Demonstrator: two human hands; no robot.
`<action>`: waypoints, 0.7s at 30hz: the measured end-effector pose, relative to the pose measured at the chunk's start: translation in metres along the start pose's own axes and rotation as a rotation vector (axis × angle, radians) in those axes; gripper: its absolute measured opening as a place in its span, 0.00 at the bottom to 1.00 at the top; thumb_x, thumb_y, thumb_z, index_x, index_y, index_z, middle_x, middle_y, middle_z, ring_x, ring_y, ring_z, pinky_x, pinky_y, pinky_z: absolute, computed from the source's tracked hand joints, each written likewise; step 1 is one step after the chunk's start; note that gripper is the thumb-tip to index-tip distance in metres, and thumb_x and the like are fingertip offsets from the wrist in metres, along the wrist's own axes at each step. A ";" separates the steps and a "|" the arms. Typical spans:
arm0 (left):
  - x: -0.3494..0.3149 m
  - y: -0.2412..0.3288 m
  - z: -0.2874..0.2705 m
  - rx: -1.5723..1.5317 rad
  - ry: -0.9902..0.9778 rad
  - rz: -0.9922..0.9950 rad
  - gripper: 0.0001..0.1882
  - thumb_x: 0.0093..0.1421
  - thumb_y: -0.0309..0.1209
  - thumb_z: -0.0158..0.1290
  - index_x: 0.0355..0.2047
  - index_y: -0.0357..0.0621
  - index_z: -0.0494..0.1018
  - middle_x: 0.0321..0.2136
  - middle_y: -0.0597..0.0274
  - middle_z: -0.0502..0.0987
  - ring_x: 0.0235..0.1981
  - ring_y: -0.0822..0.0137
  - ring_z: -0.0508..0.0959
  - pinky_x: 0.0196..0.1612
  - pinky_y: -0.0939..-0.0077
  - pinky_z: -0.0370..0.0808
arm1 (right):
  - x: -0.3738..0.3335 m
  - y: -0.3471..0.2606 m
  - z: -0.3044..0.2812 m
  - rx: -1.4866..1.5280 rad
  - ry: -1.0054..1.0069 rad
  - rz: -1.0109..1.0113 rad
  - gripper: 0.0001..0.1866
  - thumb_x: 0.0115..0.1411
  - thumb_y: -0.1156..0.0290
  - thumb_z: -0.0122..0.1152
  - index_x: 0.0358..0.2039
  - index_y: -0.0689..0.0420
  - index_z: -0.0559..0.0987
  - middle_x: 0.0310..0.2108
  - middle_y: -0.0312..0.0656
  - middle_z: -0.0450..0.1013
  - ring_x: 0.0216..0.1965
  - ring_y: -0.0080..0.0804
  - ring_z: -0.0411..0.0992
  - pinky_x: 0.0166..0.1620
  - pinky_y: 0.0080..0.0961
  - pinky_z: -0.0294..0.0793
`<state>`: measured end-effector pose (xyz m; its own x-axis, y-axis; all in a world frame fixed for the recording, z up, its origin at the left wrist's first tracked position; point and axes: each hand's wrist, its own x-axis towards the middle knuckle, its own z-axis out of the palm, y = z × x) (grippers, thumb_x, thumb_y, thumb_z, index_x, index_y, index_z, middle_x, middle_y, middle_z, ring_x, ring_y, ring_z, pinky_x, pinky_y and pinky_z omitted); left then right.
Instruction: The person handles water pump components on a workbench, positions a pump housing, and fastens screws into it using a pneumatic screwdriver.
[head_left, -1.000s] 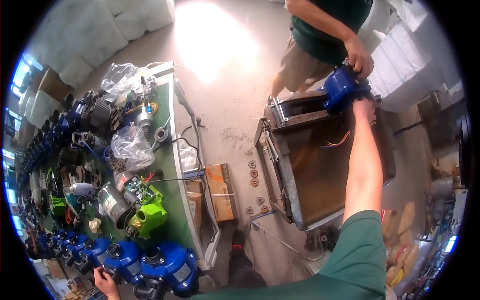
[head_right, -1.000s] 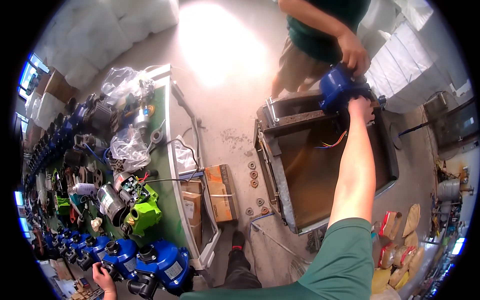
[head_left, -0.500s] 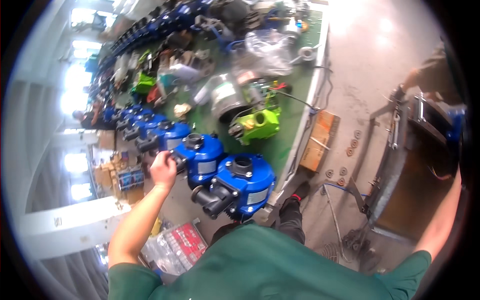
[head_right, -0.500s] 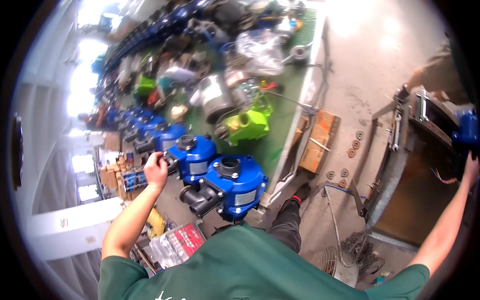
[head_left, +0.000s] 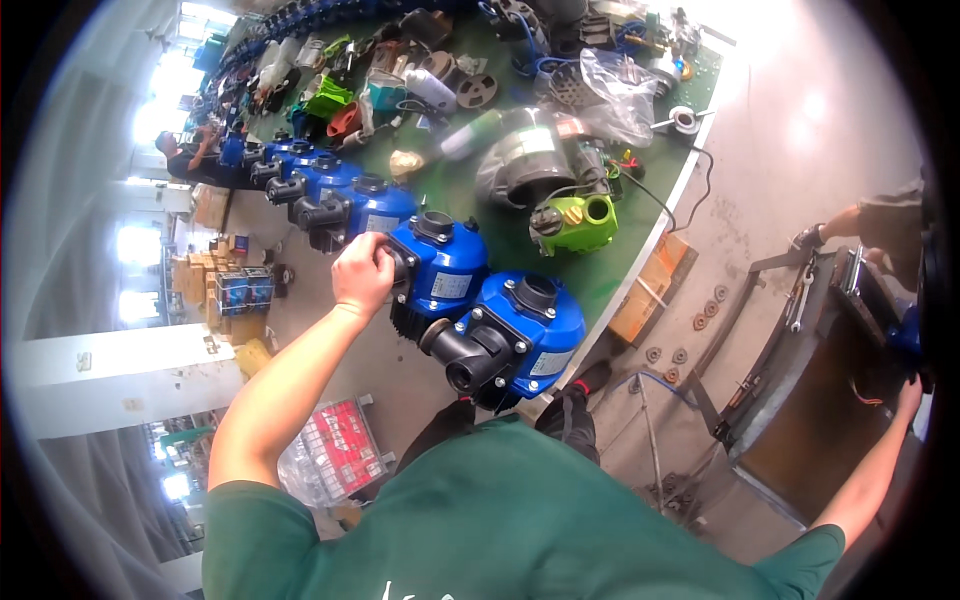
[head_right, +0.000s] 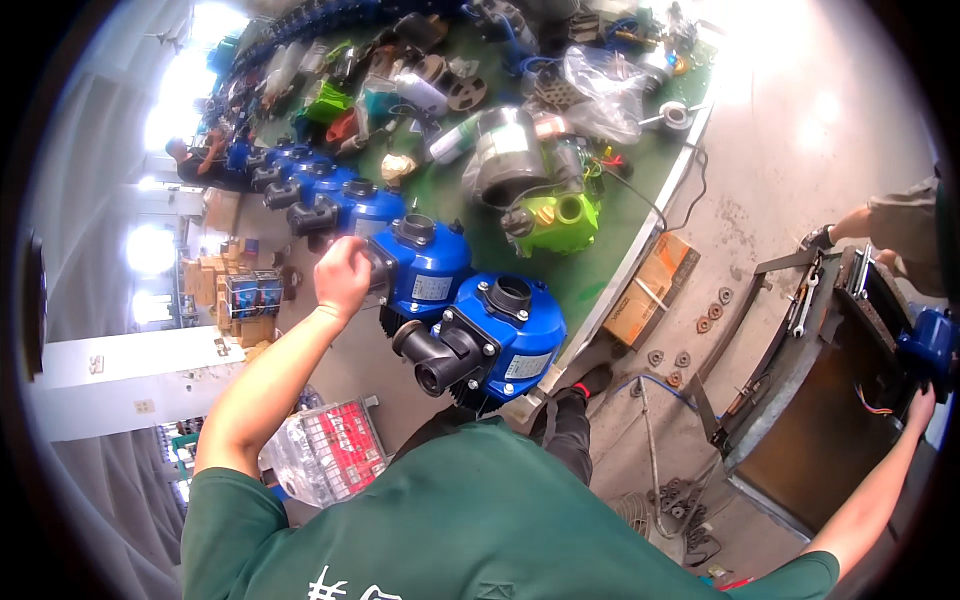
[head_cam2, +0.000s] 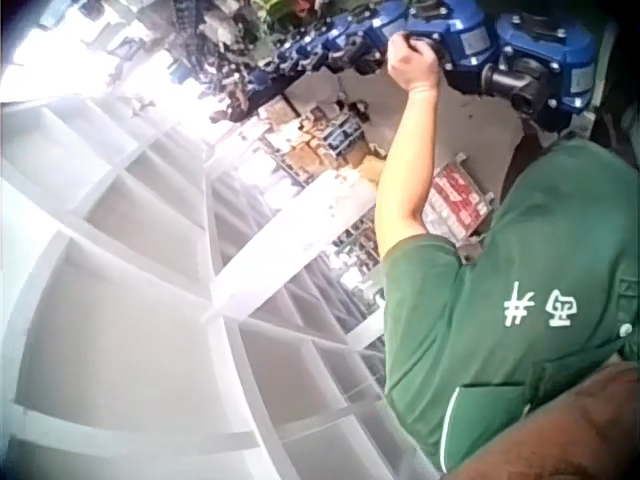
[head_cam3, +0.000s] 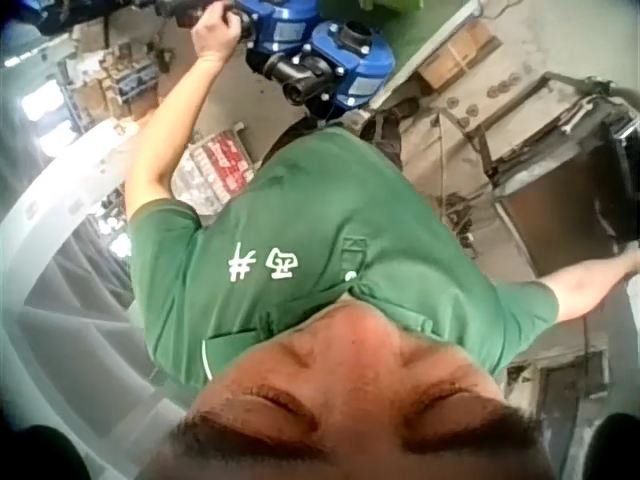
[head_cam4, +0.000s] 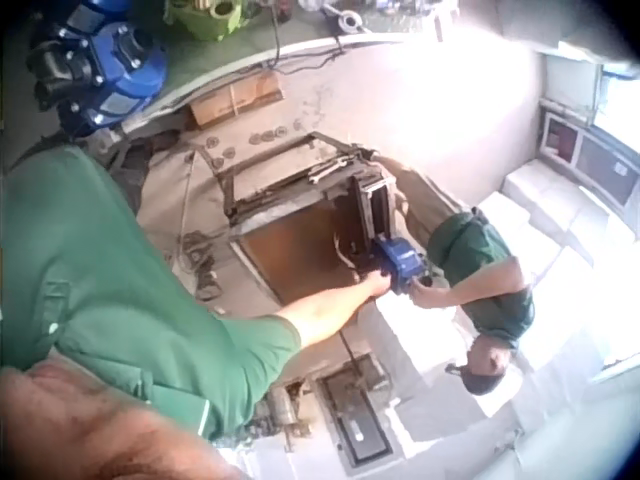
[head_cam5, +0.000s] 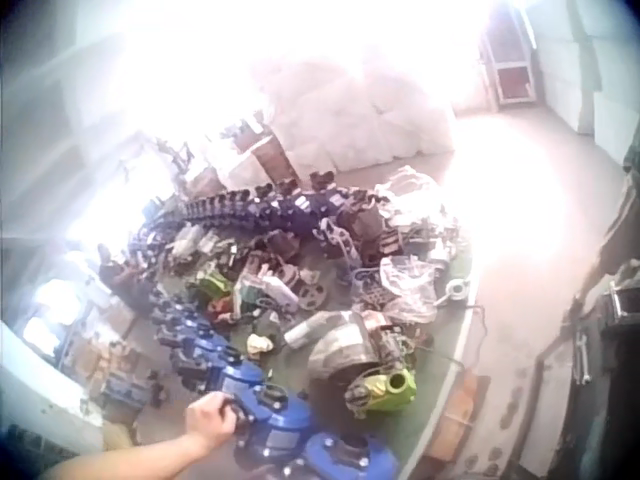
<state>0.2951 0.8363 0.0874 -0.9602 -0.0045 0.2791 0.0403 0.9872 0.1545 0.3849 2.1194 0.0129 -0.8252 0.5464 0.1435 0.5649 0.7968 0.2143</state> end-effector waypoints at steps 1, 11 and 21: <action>0.015 0.031 -0.002 0.030 0.001 0.044 0.06 0.55 0.26 0.52 0.34 0.44 0.76 0.31 0.57 0.80 0.33 0.52 0.81 0.38 0.61 0.78 | -0.043 -0.001 0.032 0.018 0.031 0.039 0.21 0.66 0.63 0.54 0.57 0.59 0.75 0.56 0.52 0.74 0.58 0.50 0.71 0.60 0.37 0.69; 0.025 0.059 -0.012 0.049 0.035 0.143 0.06 0.54 0.29 0.52 0.33 0.45 0.75 0.30 0.56 0.80 0.32 0.53 0.81 0.37 0.60 0.79 | -0.225 -0.236 -0.017 0.503 0.040 -0.178 0.14 0.60 0.71 0.61 0.45 0.62 0.81 0.44 0.50 0.78 0.46 0.46 0.77 0.52 0.36 0.75; 0.025 0.055 -0.019 -0.043 -0.025 0.115 0.07 0.57 0.33 0.52 0.32 0.44 0.74 0.31 0.56 0.80 0.35 0.55 0.82 0.40 0.60 0.80 | -0.500 -0.452 -0.085 1.008 -0.379 -0.115 0.08 0.59 0.74 0.66 0.38 0.61 0.83 0.34 0.39 0.79 0.36 0.25 0.77 0.43 0.24 0.77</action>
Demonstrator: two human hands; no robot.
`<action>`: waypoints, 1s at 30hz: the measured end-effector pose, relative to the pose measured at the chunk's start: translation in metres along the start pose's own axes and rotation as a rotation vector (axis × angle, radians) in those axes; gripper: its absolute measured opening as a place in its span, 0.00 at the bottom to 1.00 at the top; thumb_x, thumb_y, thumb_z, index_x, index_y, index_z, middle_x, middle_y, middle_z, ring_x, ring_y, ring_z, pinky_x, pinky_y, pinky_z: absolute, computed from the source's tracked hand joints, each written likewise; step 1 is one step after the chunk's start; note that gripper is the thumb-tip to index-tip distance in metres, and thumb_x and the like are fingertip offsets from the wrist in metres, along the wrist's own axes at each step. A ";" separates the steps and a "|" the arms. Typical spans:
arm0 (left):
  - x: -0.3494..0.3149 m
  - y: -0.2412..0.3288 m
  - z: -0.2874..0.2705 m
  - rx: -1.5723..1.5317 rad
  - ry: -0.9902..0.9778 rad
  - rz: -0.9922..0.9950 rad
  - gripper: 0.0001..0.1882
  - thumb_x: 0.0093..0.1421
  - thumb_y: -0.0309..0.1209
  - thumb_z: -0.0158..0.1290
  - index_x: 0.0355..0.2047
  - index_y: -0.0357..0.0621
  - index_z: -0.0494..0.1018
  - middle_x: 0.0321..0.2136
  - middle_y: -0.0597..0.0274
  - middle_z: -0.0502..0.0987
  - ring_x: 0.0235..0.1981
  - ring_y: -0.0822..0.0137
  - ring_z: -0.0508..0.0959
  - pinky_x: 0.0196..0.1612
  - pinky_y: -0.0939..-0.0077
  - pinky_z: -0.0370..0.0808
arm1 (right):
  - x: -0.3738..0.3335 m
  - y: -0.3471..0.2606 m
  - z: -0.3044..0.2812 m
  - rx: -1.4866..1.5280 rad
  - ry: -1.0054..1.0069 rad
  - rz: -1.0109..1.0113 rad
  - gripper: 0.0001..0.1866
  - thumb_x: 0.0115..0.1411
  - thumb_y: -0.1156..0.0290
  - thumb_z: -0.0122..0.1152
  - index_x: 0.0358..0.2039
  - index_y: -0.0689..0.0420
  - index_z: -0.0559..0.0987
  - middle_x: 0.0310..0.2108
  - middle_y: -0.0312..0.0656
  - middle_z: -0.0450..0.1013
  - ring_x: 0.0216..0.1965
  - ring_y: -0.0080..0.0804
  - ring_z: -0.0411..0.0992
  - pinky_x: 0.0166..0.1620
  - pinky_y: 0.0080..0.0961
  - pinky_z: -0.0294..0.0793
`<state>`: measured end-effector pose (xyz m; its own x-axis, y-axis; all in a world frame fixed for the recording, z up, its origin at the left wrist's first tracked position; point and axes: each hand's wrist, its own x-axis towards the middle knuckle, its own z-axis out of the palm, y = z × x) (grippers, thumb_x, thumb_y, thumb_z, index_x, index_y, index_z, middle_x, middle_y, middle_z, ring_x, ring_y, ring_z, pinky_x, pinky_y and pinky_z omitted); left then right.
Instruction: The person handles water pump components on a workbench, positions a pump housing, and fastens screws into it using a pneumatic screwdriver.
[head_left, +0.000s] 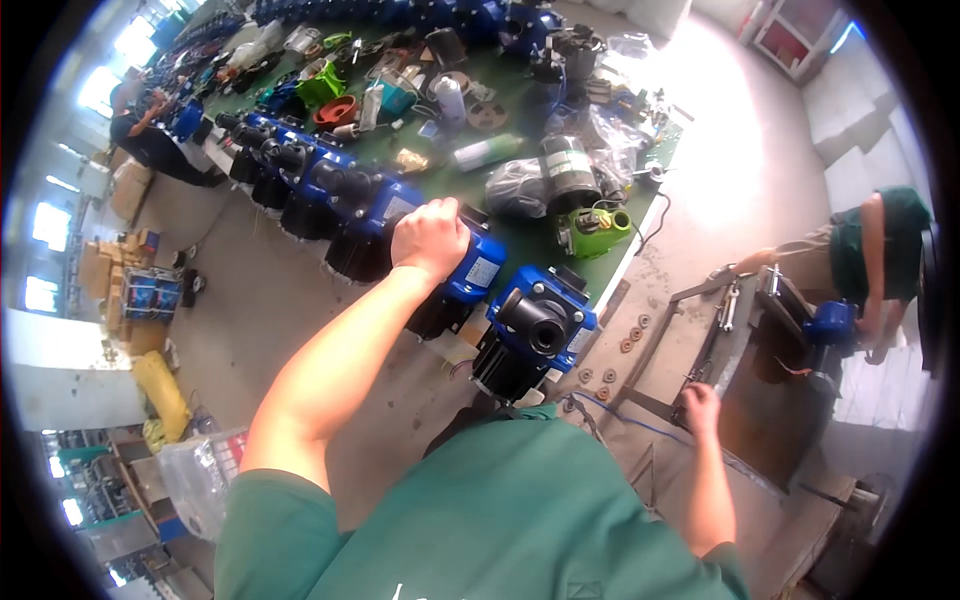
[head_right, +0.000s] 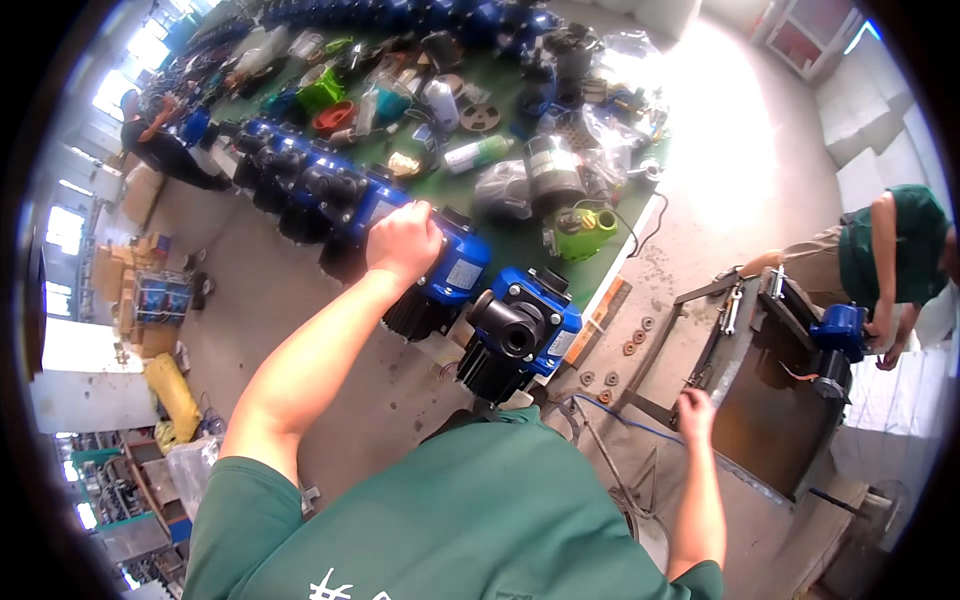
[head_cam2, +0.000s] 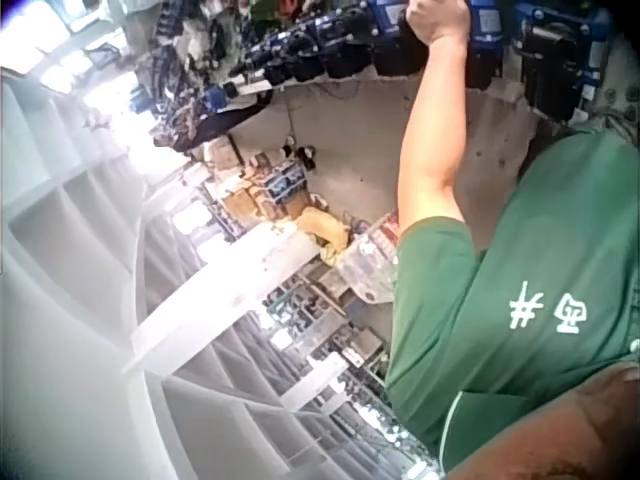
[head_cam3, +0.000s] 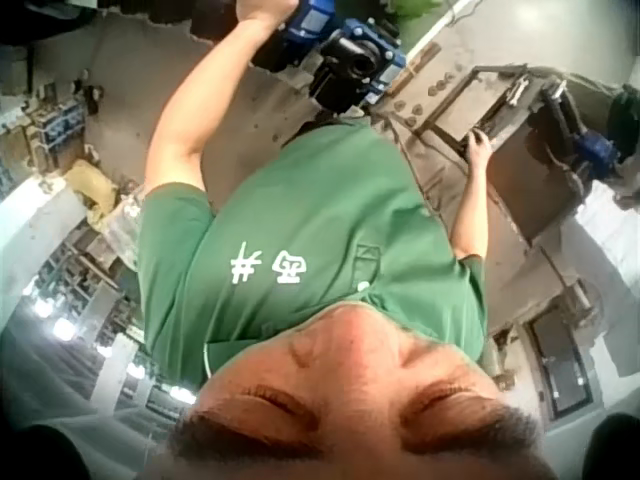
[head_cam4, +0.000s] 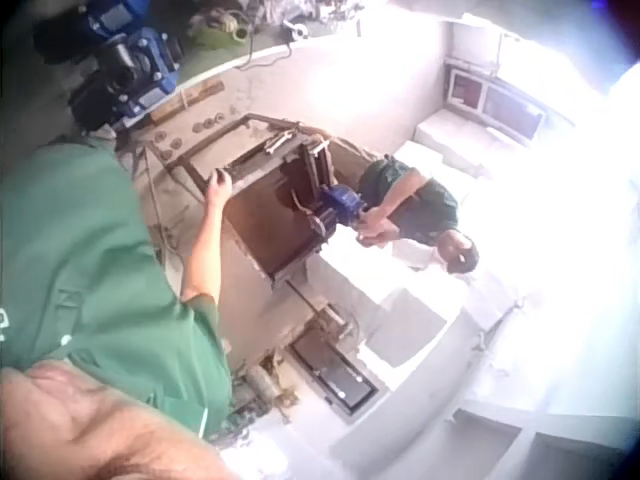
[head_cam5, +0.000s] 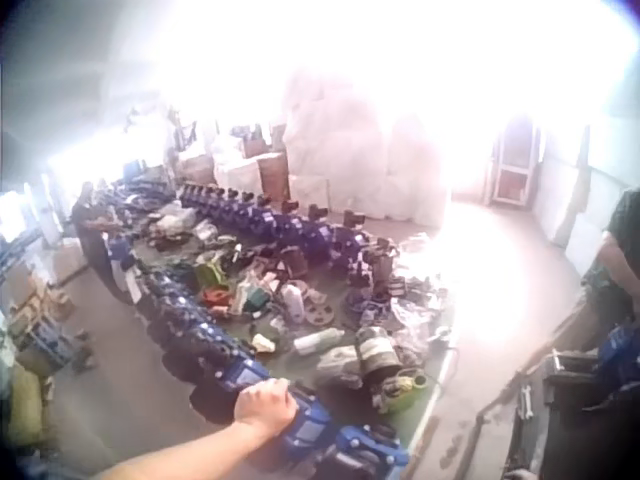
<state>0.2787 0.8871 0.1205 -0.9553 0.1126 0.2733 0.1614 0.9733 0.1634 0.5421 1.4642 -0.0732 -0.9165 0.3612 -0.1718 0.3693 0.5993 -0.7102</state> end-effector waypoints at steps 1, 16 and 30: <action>-0.002 -0.002 -0.001 -0.032 0.005 -0.009 0.07 0.57 0.33 0.52 0.32 0.43 0.74 0.32 0.54 0.80 0.35 0.52 0.82 0.39 0.58 0.80 | -0.020 -0.008 0.020 -0.006 -0.020 0.032 0.08 0.59 0.73 0.66 0.38 0.61 0.83 0.34 0.40 0.80 0.36 0.26 0.77 0.44 0.25 0.77; 0.009 -0.005 -0.008 -0.131 -0.122 0.034 0.15 0.59 0.39 0.49 0.38 0.40 0.75 0.39 0.45 0.81 0.41 0.45 0.81 0.47 0.52 0.77 | -0.206 -0.062 0.112 -0.081 -0.073 0.400 0.16 0.59 0.67 0.65 0.46 0.62 0.82 0.43 0.49 0.81 0.45 0.35 0.80 0.51 0.30 0.78; -0.003 -0.013 -0.006 -0.180 -0.162 0.035 0.12 0.59 0.36 0.53 0.35 0.40 0.76 0.37 0.48 0.81 0.41 0.47 0.81 0.47 0.53 0.76 | -0.289 -0.058 0.135 0.029 0.082 0.596 0.19 0.58 0.64 0.66 0.48 0.59 0.83 0.44 0.49 0.81 0.45 0.38 0.80 0.50 0.33 0.78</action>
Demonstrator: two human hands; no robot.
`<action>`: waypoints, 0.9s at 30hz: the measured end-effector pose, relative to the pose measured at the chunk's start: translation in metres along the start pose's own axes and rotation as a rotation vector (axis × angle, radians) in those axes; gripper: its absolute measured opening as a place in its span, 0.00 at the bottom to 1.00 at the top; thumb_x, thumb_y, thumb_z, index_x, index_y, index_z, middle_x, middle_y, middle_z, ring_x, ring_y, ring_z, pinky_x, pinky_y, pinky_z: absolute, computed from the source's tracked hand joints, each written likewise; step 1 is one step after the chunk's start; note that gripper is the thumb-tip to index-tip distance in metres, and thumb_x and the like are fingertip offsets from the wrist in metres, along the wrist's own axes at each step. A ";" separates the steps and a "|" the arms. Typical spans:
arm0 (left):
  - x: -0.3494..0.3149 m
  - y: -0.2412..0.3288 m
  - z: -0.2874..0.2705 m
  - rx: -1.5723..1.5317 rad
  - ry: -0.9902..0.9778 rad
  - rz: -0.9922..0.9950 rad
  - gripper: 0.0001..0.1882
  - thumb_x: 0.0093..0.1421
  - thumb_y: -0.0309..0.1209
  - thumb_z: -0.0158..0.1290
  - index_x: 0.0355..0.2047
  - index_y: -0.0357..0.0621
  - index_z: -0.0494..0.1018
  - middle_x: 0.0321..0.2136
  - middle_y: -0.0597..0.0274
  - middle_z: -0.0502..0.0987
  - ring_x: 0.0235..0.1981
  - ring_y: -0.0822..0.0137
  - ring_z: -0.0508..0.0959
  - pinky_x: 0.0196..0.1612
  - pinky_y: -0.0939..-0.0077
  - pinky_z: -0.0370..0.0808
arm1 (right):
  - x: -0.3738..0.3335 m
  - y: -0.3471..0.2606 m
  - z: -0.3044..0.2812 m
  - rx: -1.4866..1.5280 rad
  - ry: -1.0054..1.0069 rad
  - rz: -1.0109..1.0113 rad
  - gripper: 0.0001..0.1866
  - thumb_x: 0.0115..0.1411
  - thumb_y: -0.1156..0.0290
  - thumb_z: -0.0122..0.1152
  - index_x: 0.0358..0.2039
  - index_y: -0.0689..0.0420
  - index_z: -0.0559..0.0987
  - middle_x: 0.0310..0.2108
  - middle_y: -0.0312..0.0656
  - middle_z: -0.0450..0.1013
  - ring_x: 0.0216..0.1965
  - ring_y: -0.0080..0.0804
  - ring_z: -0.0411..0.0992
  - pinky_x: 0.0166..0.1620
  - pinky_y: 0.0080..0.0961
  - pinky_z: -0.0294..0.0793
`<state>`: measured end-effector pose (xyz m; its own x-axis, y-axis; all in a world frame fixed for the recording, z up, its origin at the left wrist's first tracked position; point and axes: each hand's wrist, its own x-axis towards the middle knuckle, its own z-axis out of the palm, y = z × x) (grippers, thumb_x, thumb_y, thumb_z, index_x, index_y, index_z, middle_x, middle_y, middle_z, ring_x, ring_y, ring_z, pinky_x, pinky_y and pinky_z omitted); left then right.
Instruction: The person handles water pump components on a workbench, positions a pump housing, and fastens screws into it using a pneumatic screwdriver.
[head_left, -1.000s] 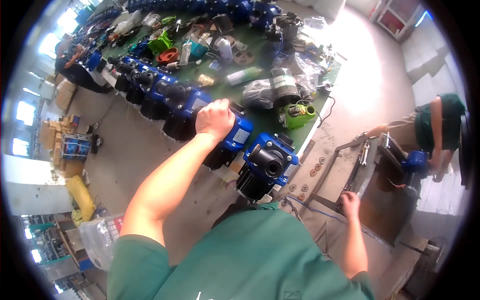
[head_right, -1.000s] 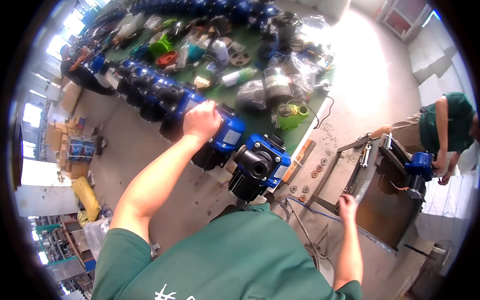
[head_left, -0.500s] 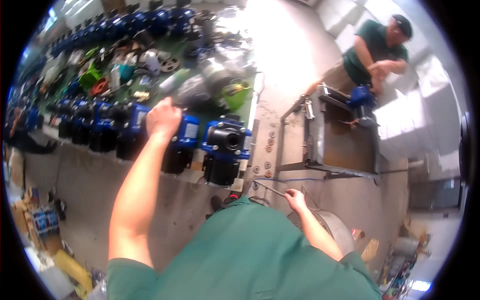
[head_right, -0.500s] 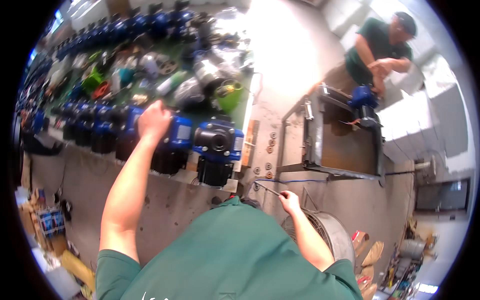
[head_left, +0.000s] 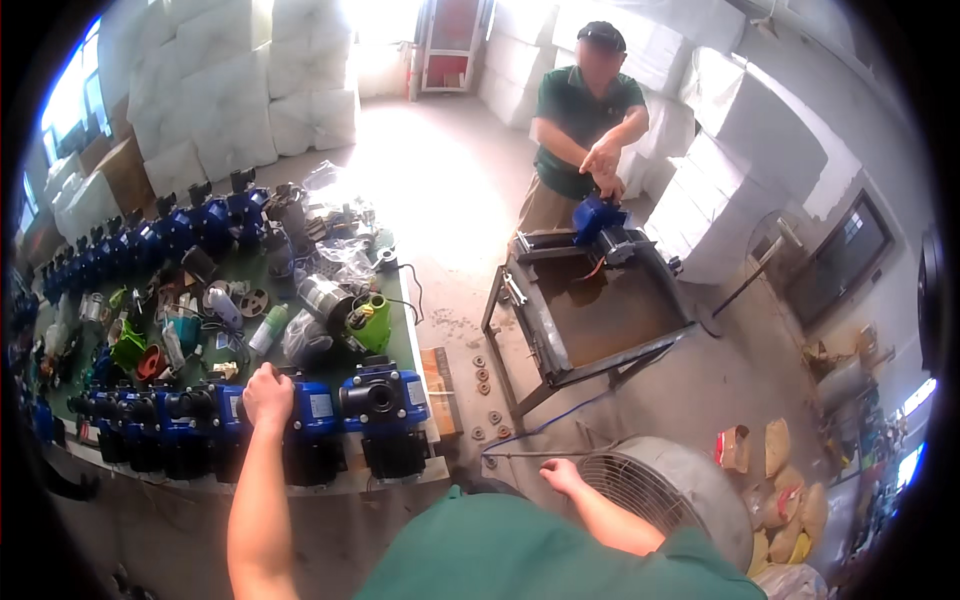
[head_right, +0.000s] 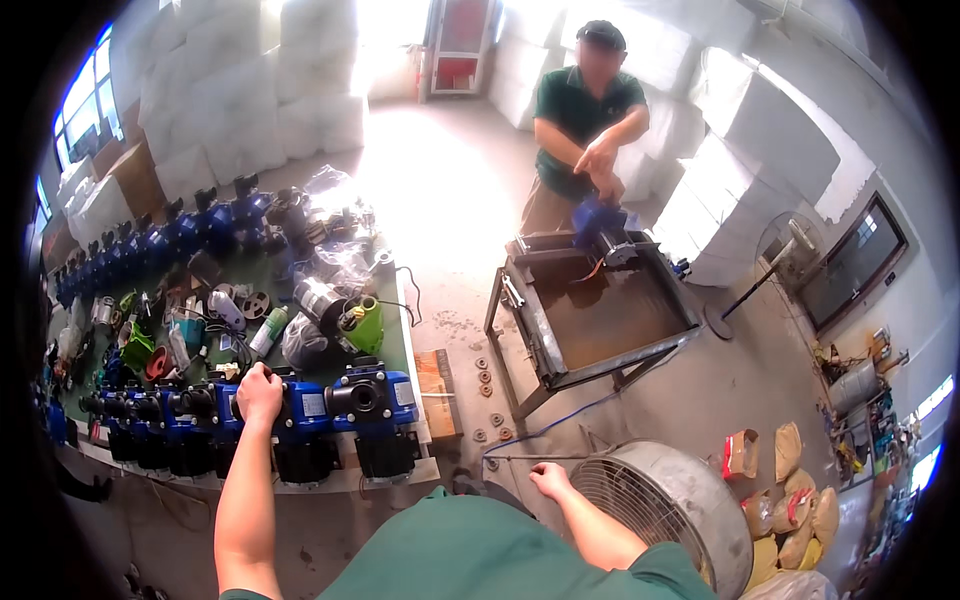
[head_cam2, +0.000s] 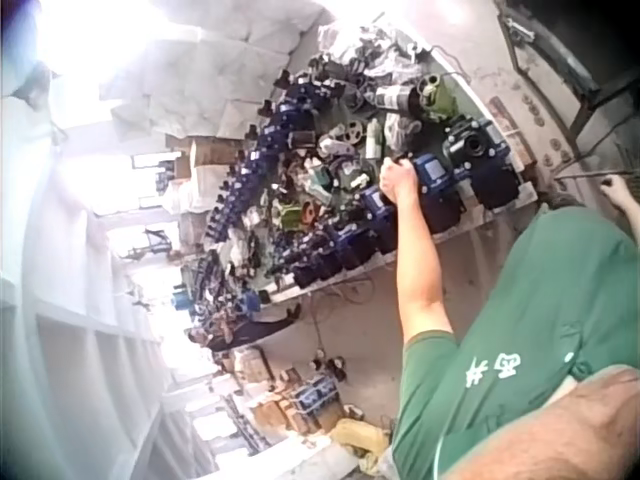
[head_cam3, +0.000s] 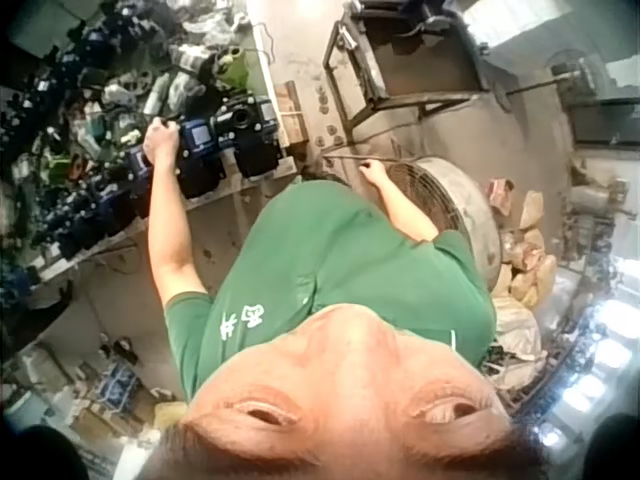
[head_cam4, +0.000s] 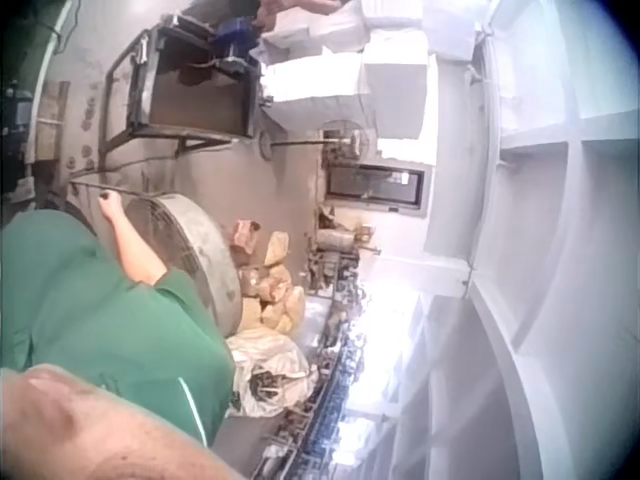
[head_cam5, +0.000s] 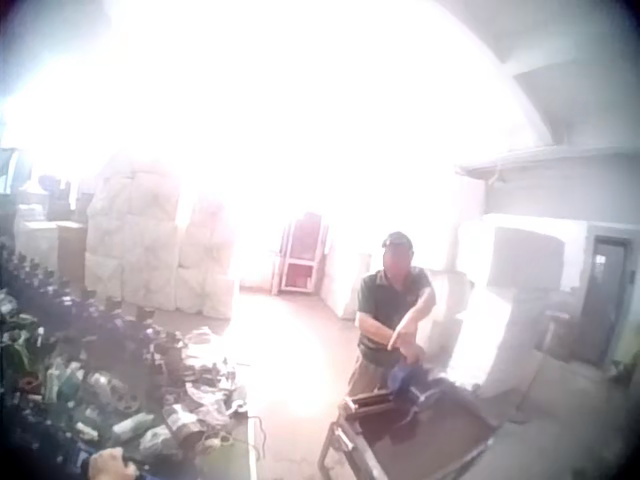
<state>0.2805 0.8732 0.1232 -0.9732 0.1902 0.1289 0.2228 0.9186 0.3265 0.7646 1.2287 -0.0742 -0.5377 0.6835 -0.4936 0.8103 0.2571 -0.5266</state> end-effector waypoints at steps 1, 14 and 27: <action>0.000 0.001 0.000 -0.008 0.000 0.005 0.12 0.59 0.36 0.53 0.35 0.40 0.76 0.37 0.48 0.81 0.41 0.47 0.81 0.47 0.54 0.76 | 0.001 0.002 0.001 0.022 0.002 0.021 0.19 0.58 0.65 0.66 0.48 0.59 0.82 0.42 0.48 0.82 0.42 0.35 0.80 0.46 0.32 0.79; 0.007 0.009 -0.002 0.014 0.007 -0.054 0.11 0.60 0.36 0.53 0.36 0.41 0.76 0.37 0.49 0.81 0.40 0.46 0.81 0.46 0.53 0.76 | 0.079 -0.049 -0.002 0.328 -0.119 0.089 0.15 0.61 0.73 0.62 0.47 0.65 0.80 0.35 0.43 0.80 0.34 0.28 0.78 0.37 0.25 0.77; 0.001 0.002 0.016 0.115 0.121 0.021 0.08 0.56 0.28 0.54 0.36 0.38 0.74 0.34 0.49 0.78 0.39 0.47 0.78 0.44 0.55 0.74 | 0.359 -0.232 -0.147 0.661 -0.027 -0.196 0.19 0.62 0.77 0.61 0.52 0.69 0.75 0.33 0.42 0.78 0.30 0.25 0.76 0.33 0.23 0.77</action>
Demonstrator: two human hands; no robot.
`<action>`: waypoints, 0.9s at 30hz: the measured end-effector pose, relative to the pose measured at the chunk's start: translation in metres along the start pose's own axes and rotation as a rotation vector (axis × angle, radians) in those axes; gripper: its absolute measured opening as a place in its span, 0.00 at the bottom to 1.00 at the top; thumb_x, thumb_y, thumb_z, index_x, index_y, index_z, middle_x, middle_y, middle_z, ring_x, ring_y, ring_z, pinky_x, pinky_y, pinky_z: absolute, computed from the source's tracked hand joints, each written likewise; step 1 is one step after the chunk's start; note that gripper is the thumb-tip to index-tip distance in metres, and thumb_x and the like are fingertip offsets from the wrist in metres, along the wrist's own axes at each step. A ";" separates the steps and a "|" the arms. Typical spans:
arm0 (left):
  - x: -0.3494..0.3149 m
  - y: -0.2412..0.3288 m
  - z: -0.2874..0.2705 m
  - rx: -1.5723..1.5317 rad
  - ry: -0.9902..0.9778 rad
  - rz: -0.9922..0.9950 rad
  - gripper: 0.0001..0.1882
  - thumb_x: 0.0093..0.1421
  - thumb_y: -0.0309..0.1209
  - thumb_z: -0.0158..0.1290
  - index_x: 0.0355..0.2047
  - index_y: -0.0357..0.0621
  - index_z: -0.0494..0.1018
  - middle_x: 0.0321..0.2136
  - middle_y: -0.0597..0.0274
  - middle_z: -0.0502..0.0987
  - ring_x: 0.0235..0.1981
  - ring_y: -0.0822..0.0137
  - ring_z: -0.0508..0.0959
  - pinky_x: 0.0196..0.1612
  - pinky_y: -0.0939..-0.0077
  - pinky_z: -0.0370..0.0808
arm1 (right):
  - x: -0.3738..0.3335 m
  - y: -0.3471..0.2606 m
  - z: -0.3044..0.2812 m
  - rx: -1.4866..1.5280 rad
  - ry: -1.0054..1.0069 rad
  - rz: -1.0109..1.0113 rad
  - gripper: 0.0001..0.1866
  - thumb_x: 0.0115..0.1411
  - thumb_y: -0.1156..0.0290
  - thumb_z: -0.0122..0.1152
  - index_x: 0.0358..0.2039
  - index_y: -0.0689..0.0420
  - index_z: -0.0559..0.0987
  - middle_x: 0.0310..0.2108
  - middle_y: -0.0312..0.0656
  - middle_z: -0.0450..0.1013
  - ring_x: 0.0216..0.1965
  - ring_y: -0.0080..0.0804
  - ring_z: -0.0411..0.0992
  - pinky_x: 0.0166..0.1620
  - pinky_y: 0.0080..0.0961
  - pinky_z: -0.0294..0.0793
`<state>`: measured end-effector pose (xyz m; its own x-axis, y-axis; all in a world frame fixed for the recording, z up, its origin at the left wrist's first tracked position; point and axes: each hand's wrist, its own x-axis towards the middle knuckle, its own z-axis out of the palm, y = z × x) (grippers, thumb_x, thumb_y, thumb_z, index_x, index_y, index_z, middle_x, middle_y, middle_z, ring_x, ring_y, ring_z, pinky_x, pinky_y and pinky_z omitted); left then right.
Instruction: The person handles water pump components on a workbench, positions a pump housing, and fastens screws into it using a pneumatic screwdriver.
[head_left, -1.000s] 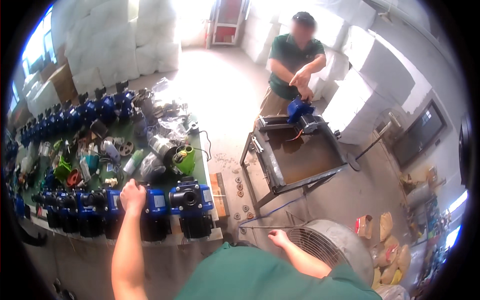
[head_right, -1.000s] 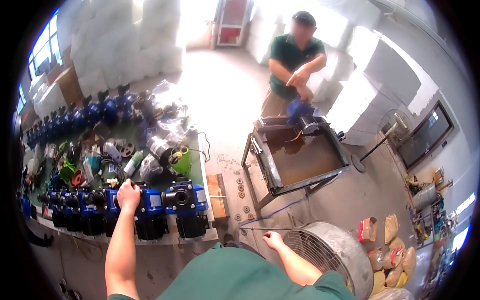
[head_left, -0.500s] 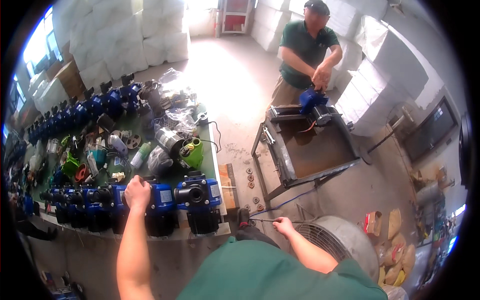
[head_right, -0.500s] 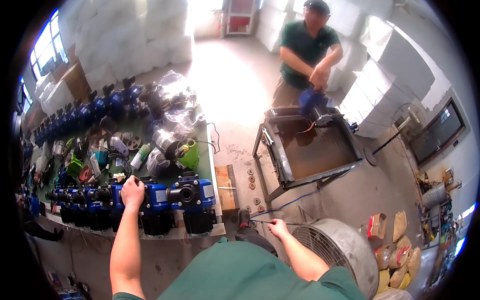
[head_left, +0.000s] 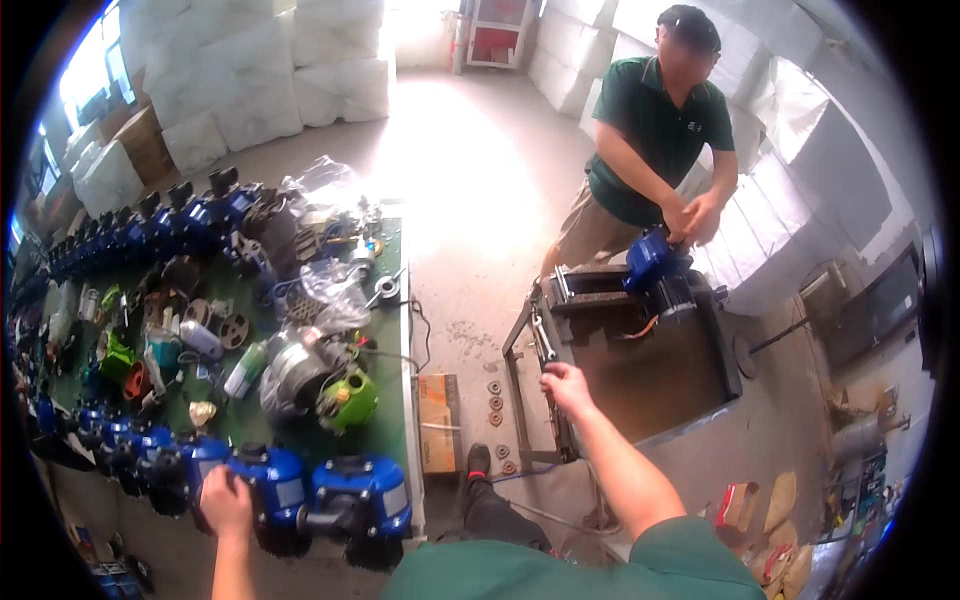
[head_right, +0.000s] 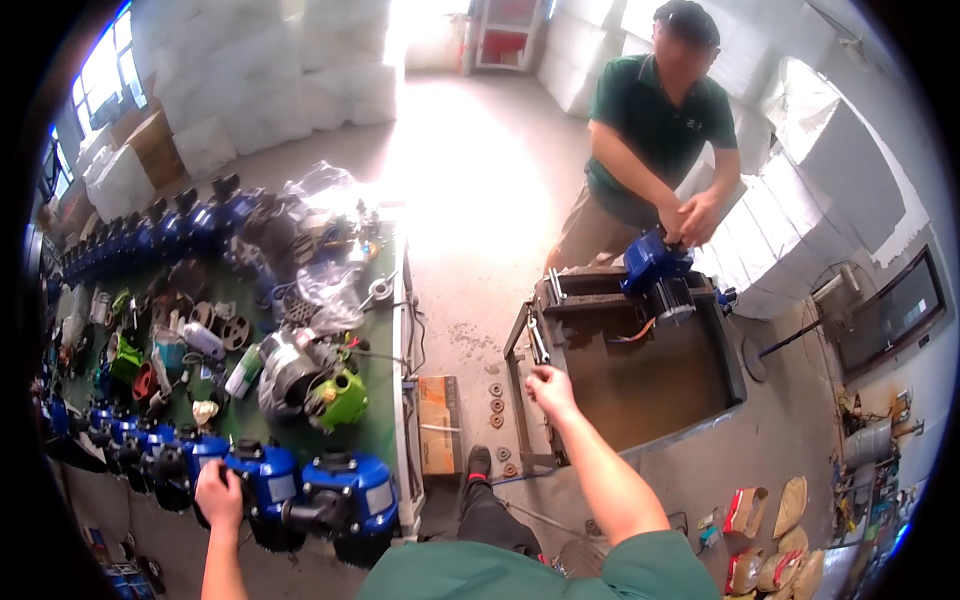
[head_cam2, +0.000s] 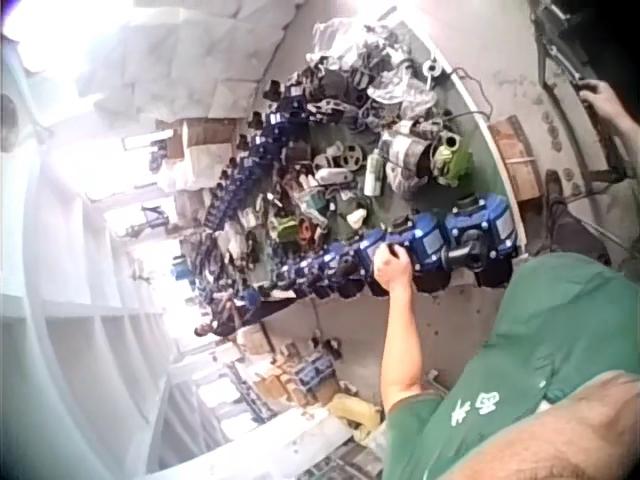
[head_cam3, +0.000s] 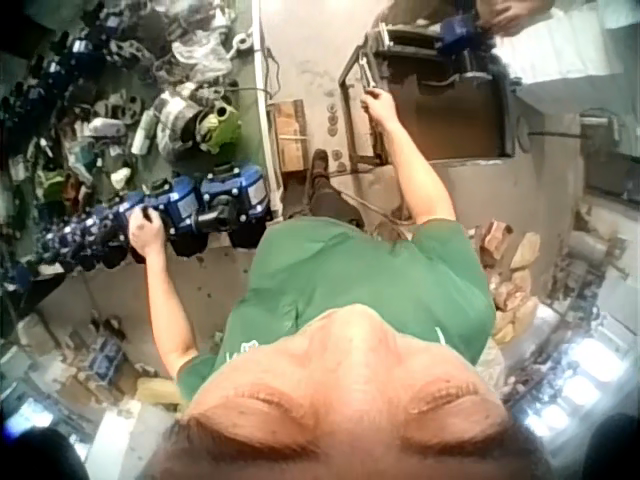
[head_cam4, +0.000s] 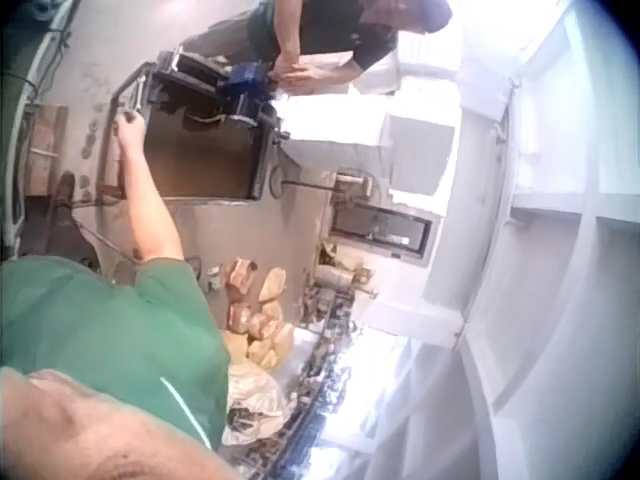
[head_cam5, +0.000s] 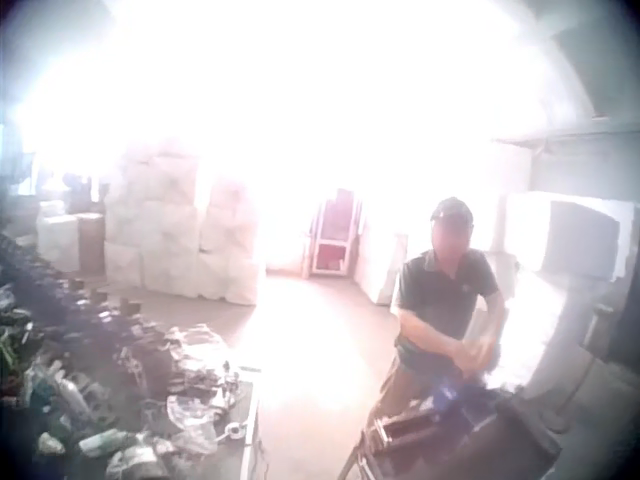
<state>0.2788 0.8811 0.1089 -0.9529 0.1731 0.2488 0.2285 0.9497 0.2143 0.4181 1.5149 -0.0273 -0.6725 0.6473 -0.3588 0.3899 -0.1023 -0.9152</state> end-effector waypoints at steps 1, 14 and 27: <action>-0.001 -0.003 0.001 0.008 -0.010 -0.028 0.08 0.56 0.28 0.53 0.36 0.38 0.74 0.34 0.49 0.78 0.40 0.46 0.78 0.45 0.55 0.74 | 0.027 -0.023 -0.006 -0.041 0.008 -0.006 0.21 0.60 0.77 0.61 0.53 0.69 0.74 0.34 0.42 0.78 0.28 0.25 0.76 0.32 0.23 0.77; 0.016 0.016 -0.001 0.343 -0.104 0.038 0.15 0.60 0.32 0.54 0.46 0.45 0.79 0.41 0.52 0.81 0.42 0.50 0.80 0.47 0.60 0.77 | 0.333 -0.064 -0.167 -0.568 0.311 0.036 0.36 0.50 0.70 0.62 0.63 0.63 0.70 0.43 0.57 0.79 0.43 0.39 0.80 0.49 0.30 0.77; 0.016 0.022 -0.004 0.452 -0.136 0.009 0.15 0.59 0.31 0.53 0.45 0.40 0.79 0.40 0.49 0.80 0.41 0.49 0.80 0.48 0.60 0.77 | 0.396 -0.107 -0.173 -0.861 0.347 0.359 0.34 0.56 0.68 0.57 0.64 0.59 0.65 0.46 0.56 0.78 0.36 0.48 0.81 0.34 0.37 0.80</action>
<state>0.2696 0.9034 0.1210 -0.9757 0.1856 0.1167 0.1556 0.9612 -0.2277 0.2189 1.9131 -0.0393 -0.2573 0.8844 -0.3893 0.9503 0.1586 -0.2678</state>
